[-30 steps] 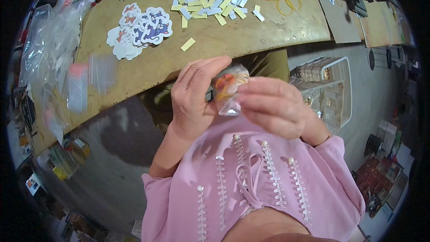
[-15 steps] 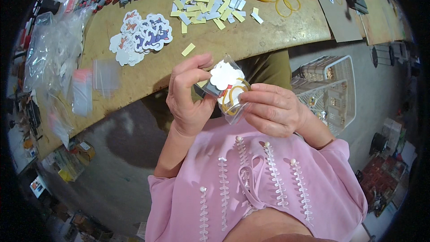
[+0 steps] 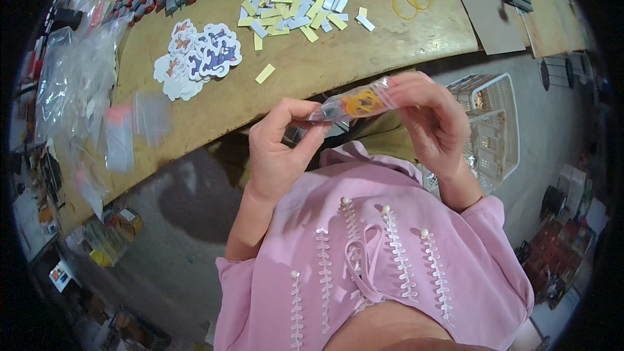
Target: The person assembles small craft kits by placing stickers, rubber bands, and small plastic pieces into clear plastic bags. They handle each item individually, open the bags, insert the contents, and set the filled bags aside on the table.
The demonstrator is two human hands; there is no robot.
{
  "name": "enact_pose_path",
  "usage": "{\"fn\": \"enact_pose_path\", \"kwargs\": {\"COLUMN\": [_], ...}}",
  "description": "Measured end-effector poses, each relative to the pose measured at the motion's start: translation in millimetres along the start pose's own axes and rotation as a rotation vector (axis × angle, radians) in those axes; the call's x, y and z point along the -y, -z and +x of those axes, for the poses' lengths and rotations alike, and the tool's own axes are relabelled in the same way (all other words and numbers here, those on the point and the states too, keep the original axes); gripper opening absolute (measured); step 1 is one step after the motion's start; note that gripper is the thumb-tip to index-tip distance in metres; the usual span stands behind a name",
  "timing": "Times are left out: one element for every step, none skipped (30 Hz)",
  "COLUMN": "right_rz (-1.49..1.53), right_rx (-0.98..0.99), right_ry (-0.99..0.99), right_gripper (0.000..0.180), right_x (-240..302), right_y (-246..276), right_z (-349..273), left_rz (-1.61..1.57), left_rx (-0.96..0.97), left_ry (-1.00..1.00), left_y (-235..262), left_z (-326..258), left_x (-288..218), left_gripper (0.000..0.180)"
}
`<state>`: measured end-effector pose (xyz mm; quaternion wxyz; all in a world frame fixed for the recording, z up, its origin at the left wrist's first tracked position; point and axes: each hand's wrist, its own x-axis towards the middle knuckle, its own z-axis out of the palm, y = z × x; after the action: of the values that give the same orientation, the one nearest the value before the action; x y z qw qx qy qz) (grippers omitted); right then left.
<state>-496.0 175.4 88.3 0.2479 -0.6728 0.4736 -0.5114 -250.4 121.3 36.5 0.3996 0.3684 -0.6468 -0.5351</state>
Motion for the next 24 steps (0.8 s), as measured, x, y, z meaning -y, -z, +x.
{"fn": "enact_pose_path", "kwargs": {"right_rz": [0.004, 0.009, -0.004, -0.021, -0.037, -0.049, -0.088, -0.088, -0.088, -0.089, -0.088, -0.090, -0.092, -0.110, -0.128, -0.146, -0.116, -0.086, -0.056, 0.093, 0.245, 0.397, 0.467, 0.536], "right_rx": [0.007, 0.015, 0.024, 0.079, 0.134, 0.192, 0.225, 0.217, 0.210, 0.202, 0.206, 0.206, 0.206, 0.167, 0.130, 0.092, 0.099, 0.105, 0.111, 0.081, 0.052, 0.021, 0.004, -0.013], "right_ry": [-0.029, -0.058, -0.066, -0.071, -0.077, -0.080, -0.038, -0.014, 0.008, 0.030, 0.040, 0.047, 0.054, 0.020, -0.013, -0.046, -0.056, -0.065, -0.073, -0.189, -0.305, -0.421, -0.480, -0.540], "right_gripper": [0.023, 0.023, 0.025, 0.024, 0.023, 0.022, 0.023, 0.022, 0.022, 0.022, 0.022, 0.022, 0.021, 0.021, 0.021, 0.021, 0.020, 0.019, 0.018, 0.017, 0.016, 0.014, 0.014, 0.014], "right_x": [-1.8, -2.9, -2.2, -1.3, -0.3, 0.1, 0.1, -0.5, -1.6, -2.4, -2.7, -2.4, -2.0, 0.1, 3.7, 5.6, 3.3, -1.2, -4.7, -5.2, -4.5, -3.7, -3.0, -2.1], "right_y": [0.0, -0.6, -4.1, -4.3, -4.0, -5.4, -7.6, -11.2, -14.5, -16.5, -16.7, -16.0, -15.7, -16.6, -18.0, -18.4, -17.2, -15.7, -15.1, -17.5, -22.2, -24.9, -24.9, -24.8], "right_z": [2.1, 4.2, 7.5, 9.2, 10.8, 12.9, 15.3, 17.0, 17.7, 18.4, 19.8, 20.8, 21.3, 20.2, 19.1, 18.5, 19.2, 19.7, 18.9, 15.0, 9.9, 7.3, 7.8, 8.1], "left_rz": [0.030, 0.060, 0.044, 0.015, -0.014, -0.039, -0.028, -0.083, -0.140, -0.196, -0.193, -0.173, -0.153, -0.132, -0.186, -0.239, -0.292, -0.352, -0.412, -0.472, -0.497, -0.523, -0.548, -0.551], "left_rx": [-0.020, -0.040, -0.079, -0.057, -0.034, -0.016, 0.009, 0.009, 0.010, 0.011, -0.008, -0.004, -0.001, 0.002, -0.008, -0.019, -0.030, -0.041, -0.052, -0.064, -0.082, -0.100, -0.118, -0.121], "left_ry": [-0.022, -0.045, -0.102, -0.093, -0.084, -0.074, -0.058, -0.029, 0.002, 0.033, -0.014, -0.019, -0.025, -0.031, -0.035, -0.040, -0.045, -0.037, -0.029, -0.021, -0.010, 0.000, 0.011, 0.005], "left_y": [-3.1, -5.0, -4.9, -4.5, -3.7, -2.0, -4.0, -5.1, -7.1, -8.9, -10.7, -10.7, -10.2, -10.2, -11.6, -14.3, -16.6, -18.3, -19.9, -21.3, -21.8, -22.3, -22.5, -22.7], "left_z": [4.3, 8.0, 10.9, 13.8, 17.1, 19.5, 22.5, 22.5, 21.3, 21.0, 22.0, 21.5, 19.6, 17.5, 15.8, 13.5, 11.4, 9.1, 6.8, 5.3, 4.5, 3.9, 3.9, 3.5], "left_x": [-7.6, -12.8, -14.0, -18.0, -23.8, -28.7, -31.6, -28.9, -23.9, -21.1, -21.1, -20.1, -18.9, -17.6, -17.1, -16.6, -15.7, -14.0, -11.7, -10.1, -9.7, -9.5, -9.1, -7.8], "left_gripper": [0.041, 0.042, 0.044, 0.042, 0.041, 0.040, 0.028, 0.023, 0.019, 0.015, 0.009, 0.009, 0.009, 0.009, 0.009, 0.008, 0.008, 0.008, 0.007, 0.007, 0.007, 0.006, 0.005, 0.005]}}
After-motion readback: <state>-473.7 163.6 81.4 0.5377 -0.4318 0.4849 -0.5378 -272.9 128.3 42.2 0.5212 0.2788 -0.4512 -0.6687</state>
